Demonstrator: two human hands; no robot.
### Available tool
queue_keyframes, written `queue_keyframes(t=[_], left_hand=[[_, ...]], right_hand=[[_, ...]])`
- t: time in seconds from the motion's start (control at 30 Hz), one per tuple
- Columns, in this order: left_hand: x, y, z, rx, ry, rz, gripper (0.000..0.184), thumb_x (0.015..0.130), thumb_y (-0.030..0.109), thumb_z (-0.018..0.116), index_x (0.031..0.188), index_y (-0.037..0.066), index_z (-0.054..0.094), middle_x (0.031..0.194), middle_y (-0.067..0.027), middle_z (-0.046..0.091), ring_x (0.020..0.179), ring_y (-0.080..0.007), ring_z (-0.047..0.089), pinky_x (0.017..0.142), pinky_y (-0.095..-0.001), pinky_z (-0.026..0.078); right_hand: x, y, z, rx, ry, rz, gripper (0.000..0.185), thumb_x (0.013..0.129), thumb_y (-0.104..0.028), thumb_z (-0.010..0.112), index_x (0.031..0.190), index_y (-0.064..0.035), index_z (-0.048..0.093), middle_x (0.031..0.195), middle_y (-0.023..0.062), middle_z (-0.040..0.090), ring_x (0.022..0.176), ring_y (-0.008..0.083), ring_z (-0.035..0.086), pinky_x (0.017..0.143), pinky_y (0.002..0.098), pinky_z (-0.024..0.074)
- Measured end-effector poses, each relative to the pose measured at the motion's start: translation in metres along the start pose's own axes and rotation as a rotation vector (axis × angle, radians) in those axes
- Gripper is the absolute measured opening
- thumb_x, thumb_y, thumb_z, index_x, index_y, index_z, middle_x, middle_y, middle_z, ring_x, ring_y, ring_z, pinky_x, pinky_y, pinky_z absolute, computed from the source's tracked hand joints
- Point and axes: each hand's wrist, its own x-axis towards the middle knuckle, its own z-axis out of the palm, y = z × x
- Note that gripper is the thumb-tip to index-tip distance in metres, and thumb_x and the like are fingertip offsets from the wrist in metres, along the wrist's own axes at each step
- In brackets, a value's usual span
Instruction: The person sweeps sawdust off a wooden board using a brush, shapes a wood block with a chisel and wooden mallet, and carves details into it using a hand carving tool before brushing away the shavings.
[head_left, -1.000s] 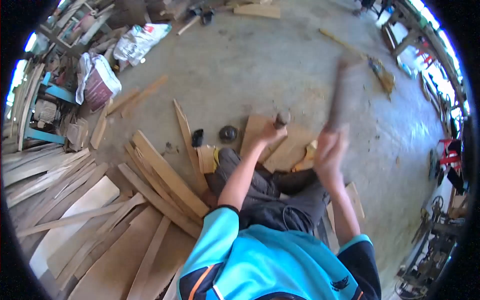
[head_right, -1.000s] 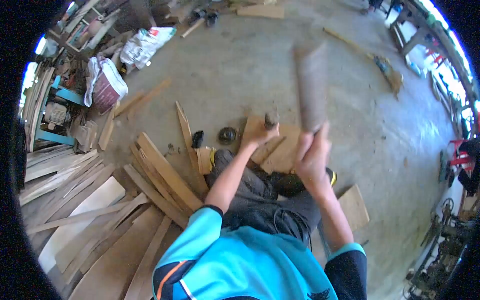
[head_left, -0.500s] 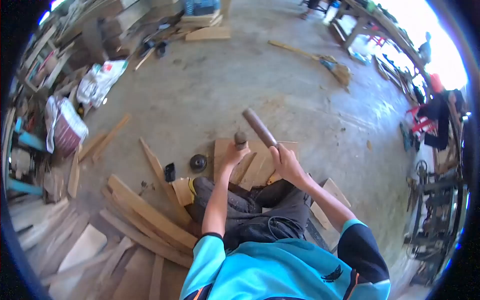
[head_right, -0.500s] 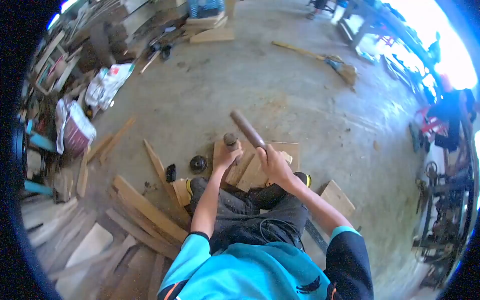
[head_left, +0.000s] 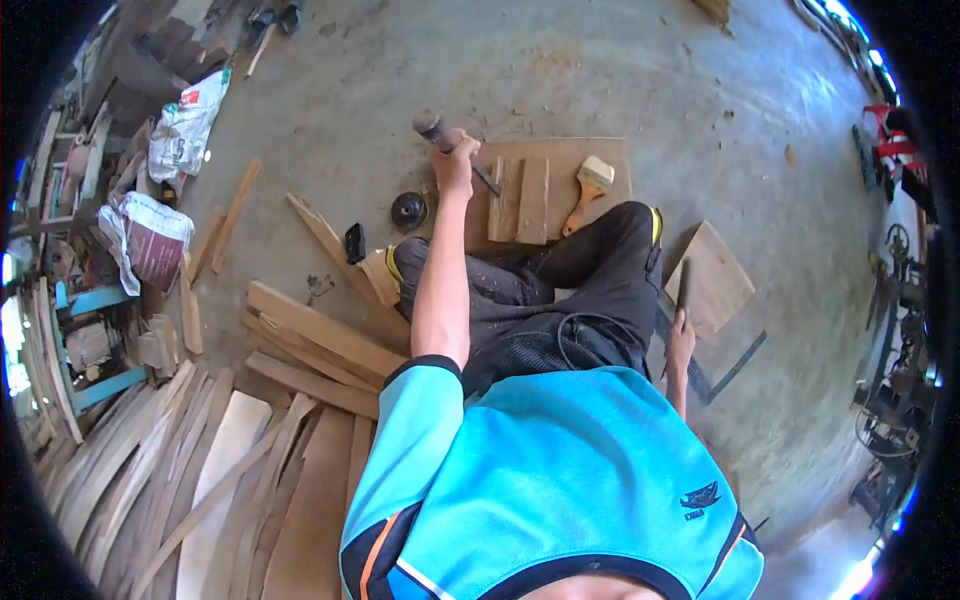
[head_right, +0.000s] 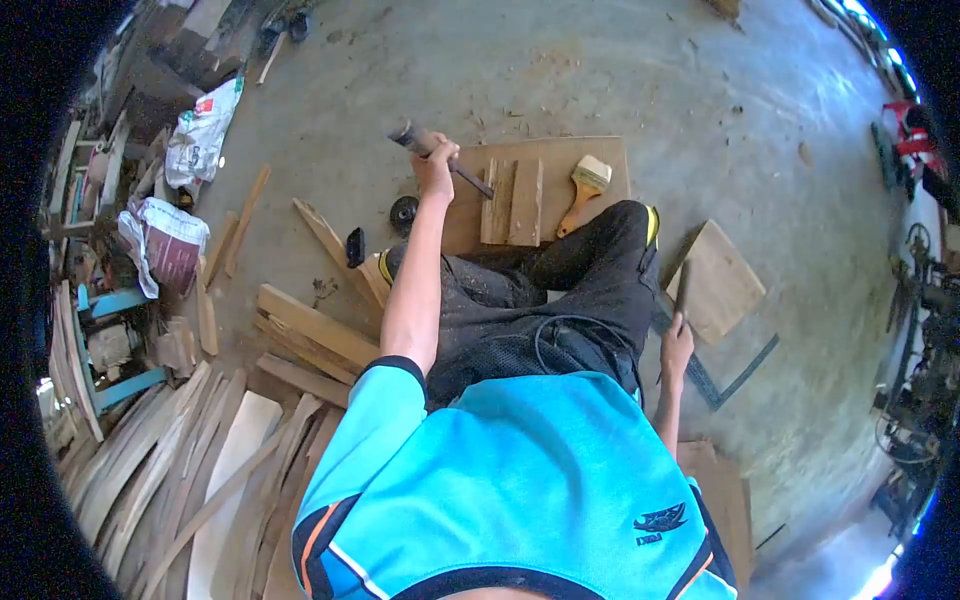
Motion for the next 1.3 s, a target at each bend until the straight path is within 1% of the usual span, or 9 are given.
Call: queue_keyframes(t=[0.13,0.33,0.53,0.63,0.77,0.93,1.07,1.13,1.3], left_hand=[[-0.006,0.007,0.022,0.109,0.008,-0.038,0.011,0.061,0.004,0.057,0.066,0.008,0.048,0.059,0.0005,0.048,0.055,-0.0096,0.046,0.054,-0.0237,0.035],[-0.037,-0.007,0.060,0.512,-0.420,-0.217,0.012,0.067,0.011,0.060,0.072,0.010,0.049,0.066,0.0020,0.050,0.061,-0.0090,0.046,0.055,-0.0245,0.037],[-0.103,-0.041,0.090,0.854,-0.930,0.362,0.029,0.059,0.005,0.060,0.082,0.006,0.043,0.075,-0.0080,0.046,0.074,-0.0228,0.047,0.065,-0.0314,0.038],[-0.127,-0.041,0.100,0.797,-0.914,0.226,0.033,0.055,-0.001,0.060,0.081,0.005,0.041,0.078,-0.0124,0.047,0.081,-0.0314,0.045,0.071,-0.0380,0.035],[-0.132,-0.049,0.106,0.775,-0.895,0.211,0.037,0.054,-0.003,0.059,0.086,0.004,0.042,0.083,-0.0138,0.046,0.083,-0.0328,0.044,0.072,-0.0383,0.036],[-0.079,-0.052,0.085,0.497,-1.017,0.083,0.048,0.059,-0.001,0.052,0.105,0.003,0.041,0.096,-0.0129,0.047,0.095,-0.0272,0.047,0.080,-0.0360,0.039],[0.020,-0.112,0.014,0.831,-0.268,-0.320,0.036,0.075,0.013,0.051,0.108,0.002,0.042,0.094,-0.0099,0.050,0.095,-0.0183,0.047,0.080,-0.0303,0.039],[0.047,-0.170,-0.027,1.224,-0.126,-0.202,0.041,0.076,0.018,0.053,0.110,0.001,0.038,0.088,-0.0107,0.052,0.083,-0.0174,0.052,0.069,-0.0295,0.043],[0.056,-0.180,-0.046,1.314,-0.327,-0.420,0.047,0.073,0.020,0.056,0.112,0.002,0.037,0.085,-0.0123,0.054,0.067,-0.0173,0.055,0.052,-0.0288,0.044]], right_hand=[[-0.012,0.063,0.016,-0.029,-0.082,0.259,0.043,0.081,-0.038,0.044,0.079,0.0030,0.055,0.075,0.0237,0.056,0.077,0.0378,0.054,0.065,0.0398,0.0406],[-0.014,0.096,0.047,0.107,-0.140,0.127,0.034,0.076,-0.034,0.052,0.082,0.0005,0.054,0.078,0.0231,0.056,0.077,0.0359,0.055,0.066,0.0399,0.0418],[-0.004,0.102,0.061,-0.225,-0.133,0.031,0.028,0.072,-0.025,0.056,0.086,-0.0003,0.055,0.090,0.0210,0.055,0.083,0.0348,0.053,0.068,0.0389,0.0425],[-0.004,-0.002,0.005,0.246,0.060,-0.174,0.029,0.069,-0.016,0.059,0.093,-0.0007,0.054,0.103,0.0173,0.049,0.094,0.0306,0.049,0.077,0.0358,0.0405],[-0.017,-0.160,-0.017,0.673,-0.234,-0.600,0.053,0.066,-0.015,0.065,0.112,-0.0033,0.041,0.106,0.0107,0.047,0.100,0.0209,0.044,0.086,0.0320,0.0344],[-0.004,-0.223,0.035,1.403,-0.302,-0.258,0.020,0.073,0.000,0.059,0.086,-0.0033,0.043,0.085,0.0063,0.055,0.084,0.0133,0.052,0.078,0.0259,0.0398],[-0.012,-0.231,0.041,1.268,-0.469,-0.303,0.026,0.066,0.006,0.058,0.084,-0.0051,0.043,0.089,0.0051,0.053,0.082,0.0131,0.049,0.076,0.0243,0.0380],[-0.011,-0.224,0.055,1.177,-0.472,-0.466,0.026,0.064,0.005,0.059,0.082,-0.0051,0.043,0.087,0.0034,0.051,0.083,0.0120,0.047,0.077,0.0238,0.0361],[-0.023,-0.235,0.034,1.071,-0.629,-0.361,0.029,0.064,0.004,0.061,0.085,-0.0049,0.043,0.088,0.0043,0.052,0.085,0.0116,0.049,0.078,0.0249,0.0380]])
